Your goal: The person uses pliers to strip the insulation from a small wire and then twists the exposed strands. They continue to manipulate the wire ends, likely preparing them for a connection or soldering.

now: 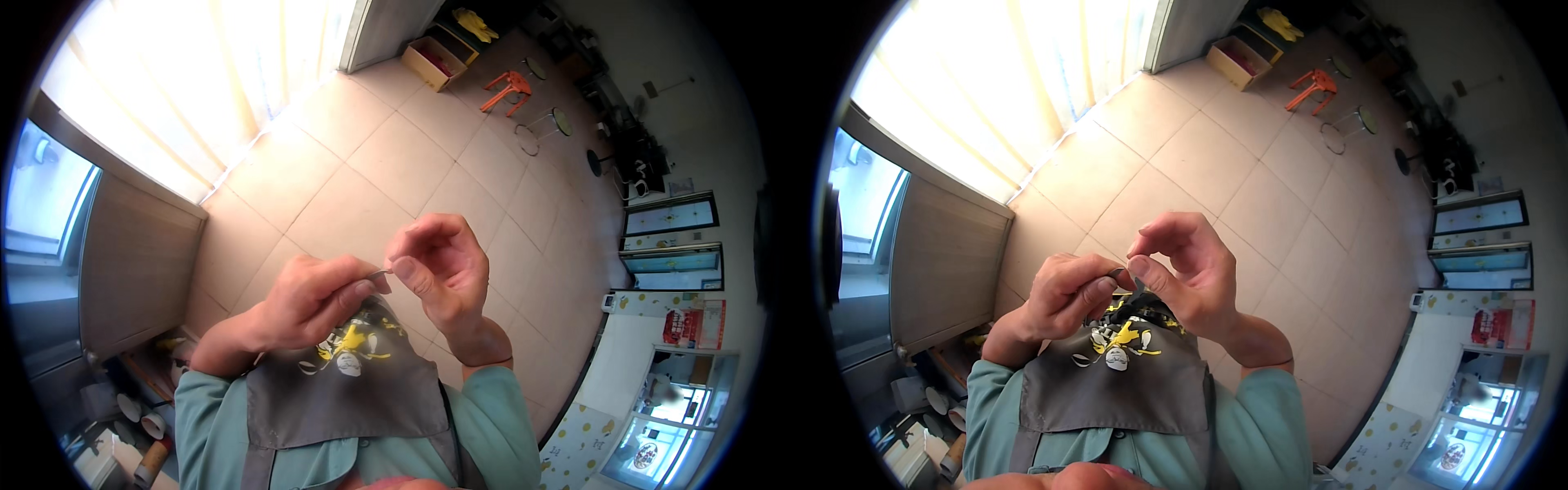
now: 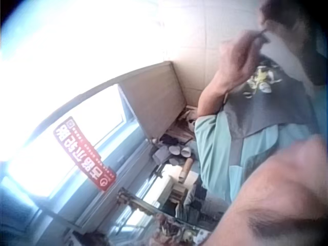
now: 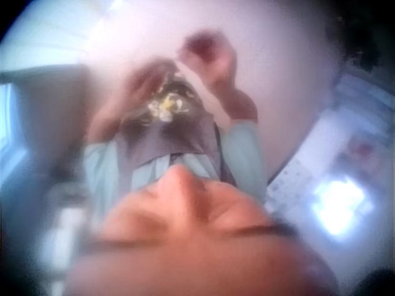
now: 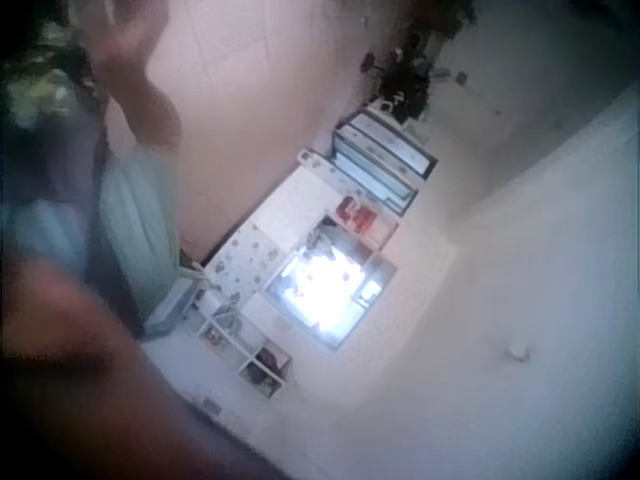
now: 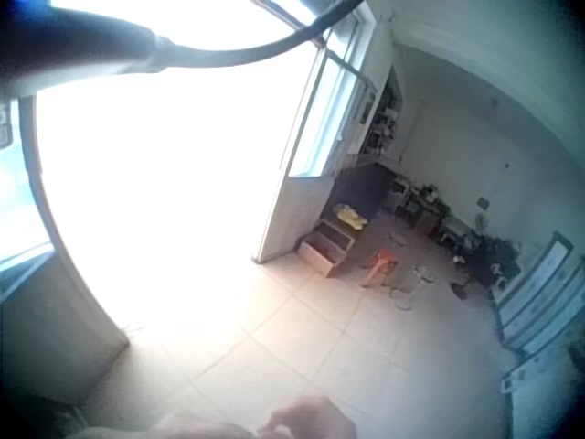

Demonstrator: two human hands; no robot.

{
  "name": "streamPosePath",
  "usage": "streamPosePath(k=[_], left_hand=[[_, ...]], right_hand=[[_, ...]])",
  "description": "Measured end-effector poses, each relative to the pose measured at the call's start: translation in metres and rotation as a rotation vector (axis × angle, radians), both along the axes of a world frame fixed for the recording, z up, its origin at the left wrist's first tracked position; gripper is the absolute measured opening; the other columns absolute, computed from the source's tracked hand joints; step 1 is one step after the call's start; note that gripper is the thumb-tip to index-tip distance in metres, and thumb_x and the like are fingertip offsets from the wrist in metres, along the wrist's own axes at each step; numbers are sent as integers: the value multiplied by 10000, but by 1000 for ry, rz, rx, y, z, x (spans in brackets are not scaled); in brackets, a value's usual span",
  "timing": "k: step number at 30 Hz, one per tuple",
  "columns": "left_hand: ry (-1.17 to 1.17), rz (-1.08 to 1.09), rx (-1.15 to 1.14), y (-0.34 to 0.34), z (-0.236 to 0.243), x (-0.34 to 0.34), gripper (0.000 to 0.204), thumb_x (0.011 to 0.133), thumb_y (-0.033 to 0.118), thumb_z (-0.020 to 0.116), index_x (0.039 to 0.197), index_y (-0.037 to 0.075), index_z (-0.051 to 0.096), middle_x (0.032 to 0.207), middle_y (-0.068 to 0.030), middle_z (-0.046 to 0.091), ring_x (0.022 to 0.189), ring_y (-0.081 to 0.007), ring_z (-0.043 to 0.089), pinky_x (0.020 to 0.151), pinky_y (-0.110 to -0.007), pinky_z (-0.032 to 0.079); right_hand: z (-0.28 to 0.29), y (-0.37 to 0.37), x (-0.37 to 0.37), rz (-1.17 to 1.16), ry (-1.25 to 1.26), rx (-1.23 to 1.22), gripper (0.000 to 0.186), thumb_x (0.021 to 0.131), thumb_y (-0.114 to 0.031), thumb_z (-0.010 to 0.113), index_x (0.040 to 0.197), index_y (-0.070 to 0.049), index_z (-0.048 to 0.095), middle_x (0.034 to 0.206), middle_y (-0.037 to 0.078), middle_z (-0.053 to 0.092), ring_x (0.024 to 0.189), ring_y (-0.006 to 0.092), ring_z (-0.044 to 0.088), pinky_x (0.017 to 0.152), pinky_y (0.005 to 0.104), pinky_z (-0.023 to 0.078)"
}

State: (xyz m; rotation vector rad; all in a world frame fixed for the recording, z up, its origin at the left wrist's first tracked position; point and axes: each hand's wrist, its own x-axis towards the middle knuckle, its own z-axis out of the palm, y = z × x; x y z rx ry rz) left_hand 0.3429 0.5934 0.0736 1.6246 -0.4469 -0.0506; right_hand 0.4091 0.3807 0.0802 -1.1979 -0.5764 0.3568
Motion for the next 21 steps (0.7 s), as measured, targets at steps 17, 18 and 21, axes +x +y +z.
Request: streamPosePath(k=[17, 18, 21], left_hand=[[-45, -21, -2, -1, 4, 0, 123, 1010, 53, 603, 1073, 13, 700, 789, -138, 710, 688, -301, 717, 627, -380, 547], [-45, -21, -1, -1, 4, 0, 123, 1010, 54, 603, 1073, 13, 700, 789, -138, 711, 688, -300, 717, 627, -379, 548], [-49, -24, 2, -1, 4, 0, 125, 1010, 55, 604, 1076, 14, 701, 790, -136, 713, 688, -298, 718, 628, -377, 549]], right_hand=[[-1, -5, 4, 157, 79, 36, 252, 973, 55, 674, 1191, 19, 551, 1097, 111, 634, 1009, 147, 640, 901, 313, 542], [-1, -5, 4, 161, 79, 34, 249, 975, 53, 672, 1190, 18, 552, 1101, 112, 632, 1010, 147, 639, 902, 315, 542], [7, 2, 0, 94, 108, -9, 197, 961, 41, 680, 1111, -17, 566, 965, 93, 622, 892, 151, 620, 834, 324, 535]])
